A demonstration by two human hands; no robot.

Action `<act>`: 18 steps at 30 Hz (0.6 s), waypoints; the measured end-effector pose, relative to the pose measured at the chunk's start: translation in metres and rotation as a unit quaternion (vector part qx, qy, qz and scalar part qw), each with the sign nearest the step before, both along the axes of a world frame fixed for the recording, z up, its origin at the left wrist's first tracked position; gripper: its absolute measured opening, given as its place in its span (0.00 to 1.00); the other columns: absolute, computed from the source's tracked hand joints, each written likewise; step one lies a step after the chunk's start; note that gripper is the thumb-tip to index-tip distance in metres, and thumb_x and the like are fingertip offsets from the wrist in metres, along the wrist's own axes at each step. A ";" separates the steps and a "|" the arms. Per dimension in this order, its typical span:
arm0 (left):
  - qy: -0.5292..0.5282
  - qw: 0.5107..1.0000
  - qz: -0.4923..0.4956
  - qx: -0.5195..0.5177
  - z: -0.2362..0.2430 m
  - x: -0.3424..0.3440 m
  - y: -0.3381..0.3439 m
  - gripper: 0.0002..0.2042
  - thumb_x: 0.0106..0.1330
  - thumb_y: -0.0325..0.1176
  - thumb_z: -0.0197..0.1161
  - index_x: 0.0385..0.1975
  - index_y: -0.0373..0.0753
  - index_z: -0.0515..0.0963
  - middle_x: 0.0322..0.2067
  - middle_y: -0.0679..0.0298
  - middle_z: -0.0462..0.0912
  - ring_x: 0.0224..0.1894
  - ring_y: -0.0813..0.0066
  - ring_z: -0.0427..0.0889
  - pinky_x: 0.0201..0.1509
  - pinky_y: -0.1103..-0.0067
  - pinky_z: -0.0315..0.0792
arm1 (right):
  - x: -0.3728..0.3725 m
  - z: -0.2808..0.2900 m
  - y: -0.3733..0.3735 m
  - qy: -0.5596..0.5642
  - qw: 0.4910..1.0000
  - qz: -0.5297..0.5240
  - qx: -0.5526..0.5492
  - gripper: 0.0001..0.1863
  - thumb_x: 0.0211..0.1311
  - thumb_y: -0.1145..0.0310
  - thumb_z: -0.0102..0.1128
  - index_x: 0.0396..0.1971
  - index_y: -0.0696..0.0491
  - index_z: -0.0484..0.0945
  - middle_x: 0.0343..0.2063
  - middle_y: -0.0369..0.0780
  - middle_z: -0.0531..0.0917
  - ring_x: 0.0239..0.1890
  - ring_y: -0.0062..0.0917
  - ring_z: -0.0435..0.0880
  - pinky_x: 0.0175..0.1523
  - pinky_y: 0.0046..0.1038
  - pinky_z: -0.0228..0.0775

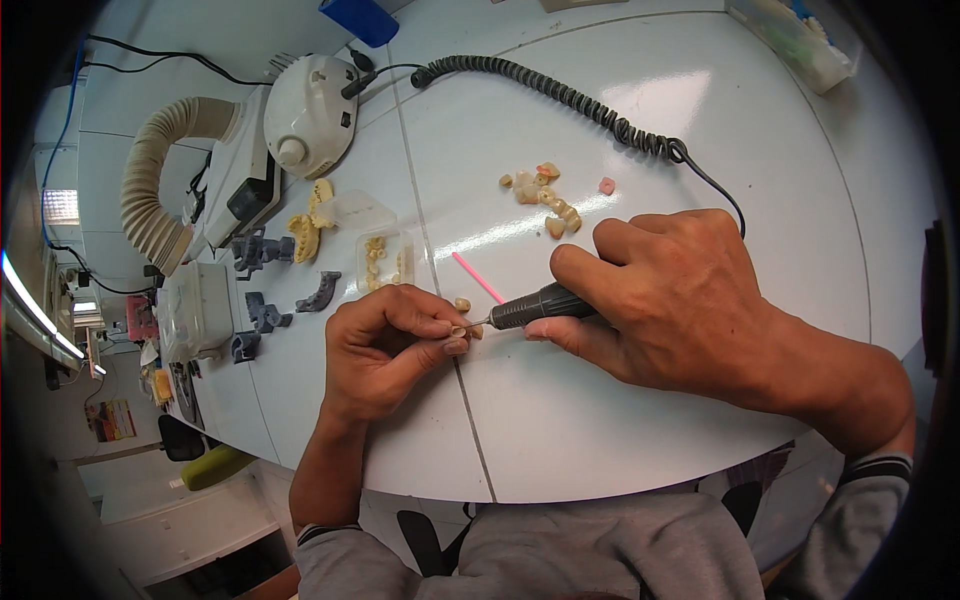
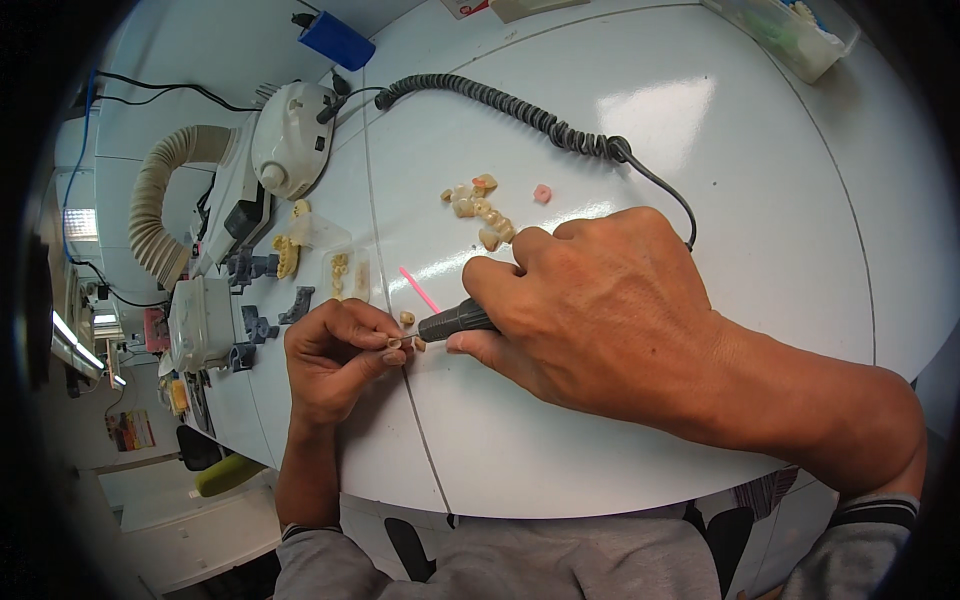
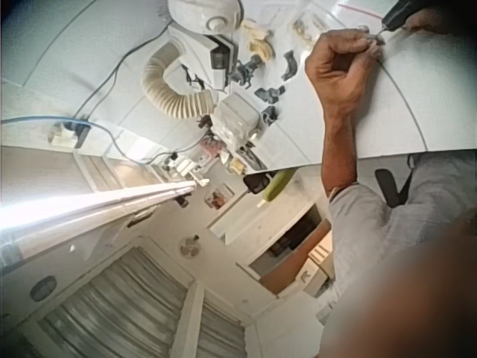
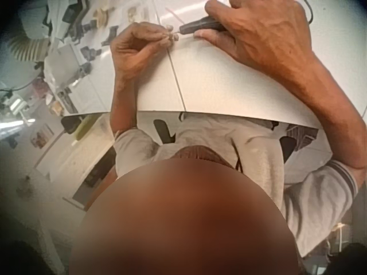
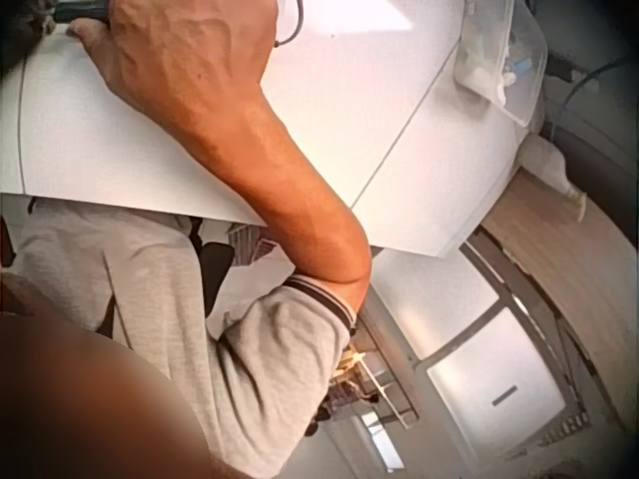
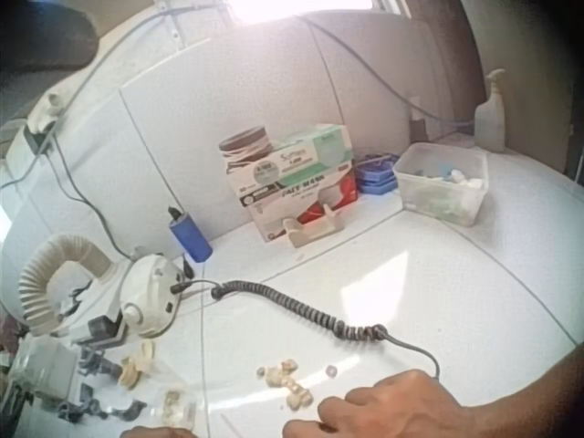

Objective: Polishing and finishing a dental prosthesis using a micro-motor handpiece.

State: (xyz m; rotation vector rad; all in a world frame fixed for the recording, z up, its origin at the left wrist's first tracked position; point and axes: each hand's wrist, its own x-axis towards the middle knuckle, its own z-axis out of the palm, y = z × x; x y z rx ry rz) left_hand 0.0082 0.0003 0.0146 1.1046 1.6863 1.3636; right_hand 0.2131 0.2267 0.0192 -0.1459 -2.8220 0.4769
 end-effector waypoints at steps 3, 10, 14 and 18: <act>-0.002 1.000 -0.004 0.004 0.000 0.000 0.000 0.09 0.62 0.13 0.74 0.35 0.35 0.83 0.39 0.51 0.91 0.44 0.67 0.92 0.64 0.63 0.83 | -0.001 -0.002 0.001 0.013 1.000 0.003 -0.003 0.26 0.63 0.38 0.74 0.31 0.50 0.85 0.18 0.35 0.78 0.17 0.28 0.81 0.22 0.32 0.67; 0.001 1.000 -0.019 0.013 -0.002 -0.001 0.000 0.10 0.61 0.12 0.73 0.35 0.34 0.84 0.39 0.51 0.91 0.45 0.67 0.92 0.63 0.63 0.83 | 0.001 -0.003 0.001 0.026 1.000 0.008 0.006 0.25 0.62 0.39 0.76 0.30 0.49 0.85 0.19 0.35 0.78 0.18 0.28 0.82 0.23 0.32 0.68; 0.010 1.000 -0.013 0.011 -0.002 0.000 0.000 0.10 0.61 0.12 0.73 0.35 0.34 0.84 0.38 0.52 0.92 0.45 0.67 0.93 0.63 0.64 0.84 | 0.001 -0.002 0.000 0.020 1.000 0.007 0.013 0.25 0.61 0.40 0.76 0.29 0.49 0.84 0.19 0.35 0.79 0.19 0.29 0.83 0.23 0.32 0.69; 0.039 0.999 -0.020 0.020 -0.002 0.000 0.001 0.10 0.61 0.11 0.72 0.35 0.34 0.84 0.38 0.52 0.92 0.45 0.67 0.93 0.64 0.63 0.84 | 0.001 -0.001 0.001 0.007 1.000 0.012 0.009 0.25 0.61 0.40 0.76 0.29 0.48 0.83 0.20 0.35 0.79 0.19 0.29 0.83 0.24 0.33 0.70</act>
